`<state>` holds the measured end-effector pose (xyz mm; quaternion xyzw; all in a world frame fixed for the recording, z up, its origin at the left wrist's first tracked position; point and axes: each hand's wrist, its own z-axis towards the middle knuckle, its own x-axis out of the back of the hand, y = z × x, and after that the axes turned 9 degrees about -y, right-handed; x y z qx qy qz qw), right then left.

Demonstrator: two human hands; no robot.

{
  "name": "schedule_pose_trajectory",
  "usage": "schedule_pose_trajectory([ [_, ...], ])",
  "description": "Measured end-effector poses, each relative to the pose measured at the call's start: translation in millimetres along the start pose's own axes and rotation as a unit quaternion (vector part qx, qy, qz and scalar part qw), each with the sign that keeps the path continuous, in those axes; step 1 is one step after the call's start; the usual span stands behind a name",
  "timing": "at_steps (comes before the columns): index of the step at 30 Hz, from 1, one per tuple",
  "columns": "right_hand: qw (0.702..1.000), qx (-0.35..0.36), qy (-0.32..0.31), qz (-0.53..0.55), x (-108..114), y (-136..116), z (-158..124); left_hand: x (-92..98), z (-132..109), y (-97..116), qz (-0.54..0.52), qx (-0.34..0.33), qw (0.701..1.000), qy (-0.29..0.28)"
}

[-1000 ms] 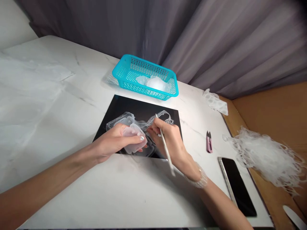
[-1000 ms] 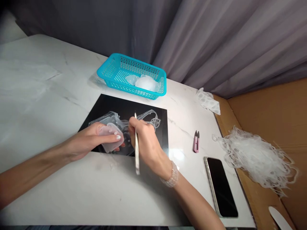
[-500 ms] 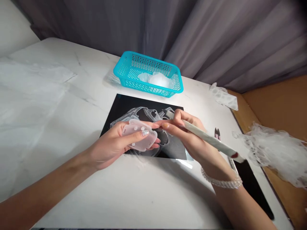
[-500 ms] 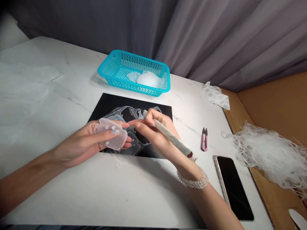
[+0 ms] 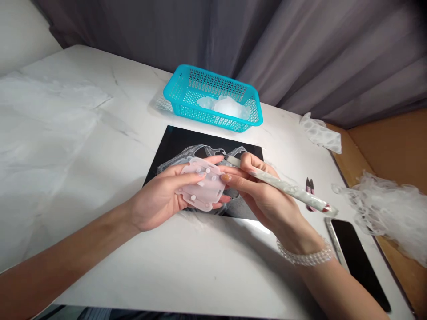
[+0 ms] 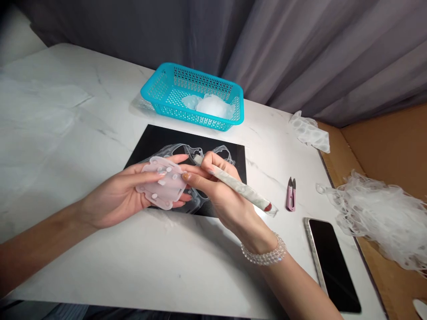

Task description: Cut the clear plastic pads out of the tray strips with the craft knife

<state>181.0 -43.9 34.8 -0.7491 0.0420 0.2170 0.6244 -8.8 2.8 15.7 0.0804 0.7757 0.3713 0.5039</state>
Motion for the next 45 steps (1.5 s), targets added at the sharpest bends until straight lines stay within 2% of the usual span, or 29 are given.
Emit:
schedule_pose_trajectory([
  [7,0.997,0.001,0.069,-0.043,2.5,1.3,2.7,0.7,1.5,-0.6,-0.026,-0.006,1.000,-0.009],
  [15,0.995,0.018,0.098,-0.028,14.1,-3.1,6.4,2.2,1.7,-0.8,-0.029,-0.002,1.000,-0.007],
  [17,0.991,0.031,0.117,-0.052,15.1,-3.2,6.6,1.7,1.9,-0.8,-0.033,-0.001,0.999,0.013],
  [21,0.970,0.112,0.166,-0.134,6.5,-0.8,3.2,0.8,3.4,0.2,-0.081,0.005,0.993,0.085],
  [23,0.966,0.107,0.143,-0.189,-2.6,0.5,-0.7,1.3,4.2,0.7,-0.116,0.008,0.991,0.071],
  [26,0.962,0.040,0.083,-0.258,-12.3,0.4,-5.7,3.1,4.8,1.1,-0.137,-0.004,0.990,0.033],
  [29,0.962,0.073,0.111,-0.239,-8.8,-3.6,-5.8,5.0,4.1,1.1,-0.134,-0.014,0.990,0.029],
  [33,0.965,0.123,0.146,-0.178,8.4,-11.5,-1.0,5.8,2.8,0.6,-0.136,0.000,0.991,0.007],
  [41,0.969,0.120,0.146,-0.158,18.4,-16.5,3.1,6.3,2.2,-1.0,-0.142,0.017,0.990,-0.015],
  [45,0.973,0.099,0.144,-0.149,21.6,-13.5,5.1,7.9,1.3,-1.9,-0.139,0.025,0.989,-0.051],
])
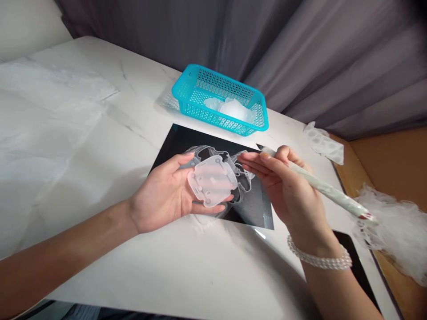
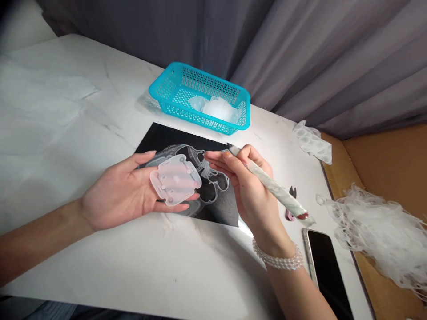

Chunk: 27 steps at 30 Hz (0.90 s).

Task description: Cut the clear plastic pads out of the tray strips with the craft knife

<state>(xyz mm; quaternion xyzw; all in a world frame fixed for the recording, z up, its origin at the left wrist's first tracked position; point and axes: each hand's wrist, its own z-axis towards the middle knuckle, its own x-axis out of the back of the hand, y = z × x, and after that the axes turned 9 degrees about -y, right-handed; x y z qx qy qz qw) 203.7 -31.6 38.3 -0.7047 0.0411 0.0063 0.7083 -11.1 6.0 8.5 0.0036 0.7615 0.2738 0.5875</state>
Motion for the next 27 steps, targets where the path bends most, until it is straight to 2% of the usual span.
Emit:
schedule_pose_trajectory([
  [4,0.999,-0.027,-0.023,0.018,0.1,4.5,1.4,-0.2,-0.4,-0.6,0.003,0.021,1.000,-0.021],
  [14,0.986,-0.125,-0.092,0.065,-12.3,4.9,-5.2,-1.6,-1.0,-1.5,0.014,0.043,0.999,-0.028],
  [20,0.982,-0.138,-0.118,0.046,-20.7,8.8,-9.7,-0.4,-0.1,-3.7,0.029,0.034,0.998,-0.033],
  [22,0.986,-0.127,-0.101,0.025,-20.2,11.2,-11.0,0.9,0.4,-4.4,0.042,0.025,0.998,-0.031],
  [24,0.994,-0.088,-0.060,-0.031,-14.1,12.6,-7.5,2.7,1.0,-5.8,0.056,0.016,0.998,-0.003],
  [26,0.991,-0.001,0.011,-0.134,-1.9,11.2,7.3,4.4,1.3,-8.3,0.076,0.009,0.996,0.039],
  [27,0.976,0.060,0.057,-0.201,5.3,9.2,20.3,5.0,1.2,-10.1,0.096,0.004,0.994,0.056],
])
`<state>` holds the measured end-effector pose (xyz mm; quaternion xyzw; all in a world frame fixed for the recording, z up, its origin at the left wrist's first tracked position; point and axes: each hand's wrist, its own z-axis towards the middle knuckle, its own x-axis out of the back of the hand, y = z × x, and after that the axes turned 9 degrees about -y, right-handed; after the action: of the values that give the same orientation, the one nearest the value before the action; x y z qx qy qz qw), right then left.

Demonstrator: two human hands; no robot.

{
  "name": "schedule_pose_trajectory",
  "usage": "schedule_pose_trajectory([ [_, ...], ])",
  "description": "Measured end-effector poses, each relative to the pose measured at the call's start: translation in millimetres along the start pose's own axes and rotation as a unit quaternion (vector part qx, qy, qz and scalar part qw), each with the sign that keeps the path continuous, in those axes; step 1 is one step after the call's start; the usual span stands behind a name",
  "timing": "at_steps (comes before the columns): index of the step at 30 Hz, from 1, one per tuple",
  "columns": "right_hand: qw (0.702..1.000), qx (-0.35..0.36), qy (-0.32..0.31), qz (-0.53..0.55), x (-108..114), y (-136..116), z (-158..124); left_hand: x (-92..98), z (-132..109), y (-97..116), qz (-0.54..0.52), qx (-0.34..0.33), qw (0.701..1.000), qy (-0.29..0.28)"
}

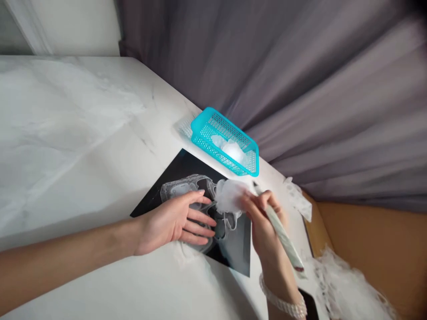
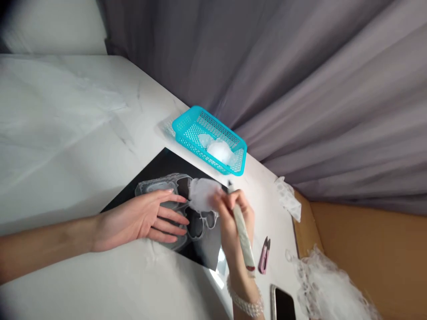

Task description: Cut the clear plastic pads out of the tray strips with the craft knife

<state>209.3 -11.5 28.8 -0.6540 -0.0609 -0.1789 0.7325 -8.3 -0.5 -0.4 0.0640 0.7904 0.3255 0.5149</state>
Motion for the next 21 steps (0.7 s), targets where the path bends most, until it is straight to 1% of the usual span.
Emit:
schedule_pose_trajectory([
  [1,0.994,0.058,0.055,-0.076,5.2,1.9,17.3,-0.2,-0.4,-2.1,0.030,-0.006,0.999,0.012],
  [2,0.977,0.111,0.103,-0.151,9.3,3.4,37.2,-0.9,-1.1,-4.4,0.075,-0.015,0.997,0.022],
  [3,0.955,0.149,0.132,-0.219,12.3,4.7,58.4,-1.8,-2.2,-6.7,0.135,-0.031,0.990,0.029],
  [4,0.940,0.168,0.129,-0.269,14.1,6.2,79.3,-2.8,-3.6,-8.7,0.212,-0.053,0.975,0.038],
  [5,0.936,0.171,0.103,-0.289,14.9,8.0,98.2,-3.6,-4.9,-10.6,0.302,-0.081,0.949,0.048],
  [6,0.936,0.168,0.075,-0.300,15.4,10.3,113.4,-3.9,-6.1,-12.1,0.395,-0.111,0.910,0.056],
  [8,0.939,0.157,0.040,-0.304,17.1,16.7,128.8,-1.9,-6.8,-14.6,0.556,-0.174,0.811,0.057],
  [10,0.938,0.149,0.039,-0.309,22.2,25.2,122.1,3.7,-4.9,-18.2,0.676,-0.224,0.701,0.045],
  [12,0.938,0.126,0.049,-0.319,30.7,34.8,98.4,11.9,-0.9,-24.7,0.776,-0.252,0.576,0.048],
  [13,0.940,0.105,0.046,-0.321,35.2,39.6,83.2,16.2,1.4,-29.1,0.818,-0.254,0.512,0.064],
  [14,0.944,0.080,0.036,-0.319,38.9,44.0,67.5,20.2,3.5,-34.0,0.851,-0.248,0.455,0.088],
  [15,0.948,0.052,0.021,-0.314,41.0,47.9,52.1,23.6,5.4,-39.0,0.873,-0.238,0.411,0.114],
  [16,0.949,0.025,0.007,-0.313,41.1,51.1,38.0,26.3,6.8,-43.6,0.884,-0.226,0.384,0.139],
  [17,0.949,0.003,-0.006,-0.317,38.8,53.5,25.5,28.1,7.6,-47.4,0.890,-0.215,0.370,0.159],
  [19,0.942,-0.018,-0.028,-0.335,28.9,56.3,6.5,30.0,7.8,-52.2,0.893,-0.201,0.363,0.174],
  [21,0.939,-0.001,-0.052,-0.339,17.5,57.8,-4.1,30.7,6.6,-53.3,0.895,-0.196,0.363,0.171],
])
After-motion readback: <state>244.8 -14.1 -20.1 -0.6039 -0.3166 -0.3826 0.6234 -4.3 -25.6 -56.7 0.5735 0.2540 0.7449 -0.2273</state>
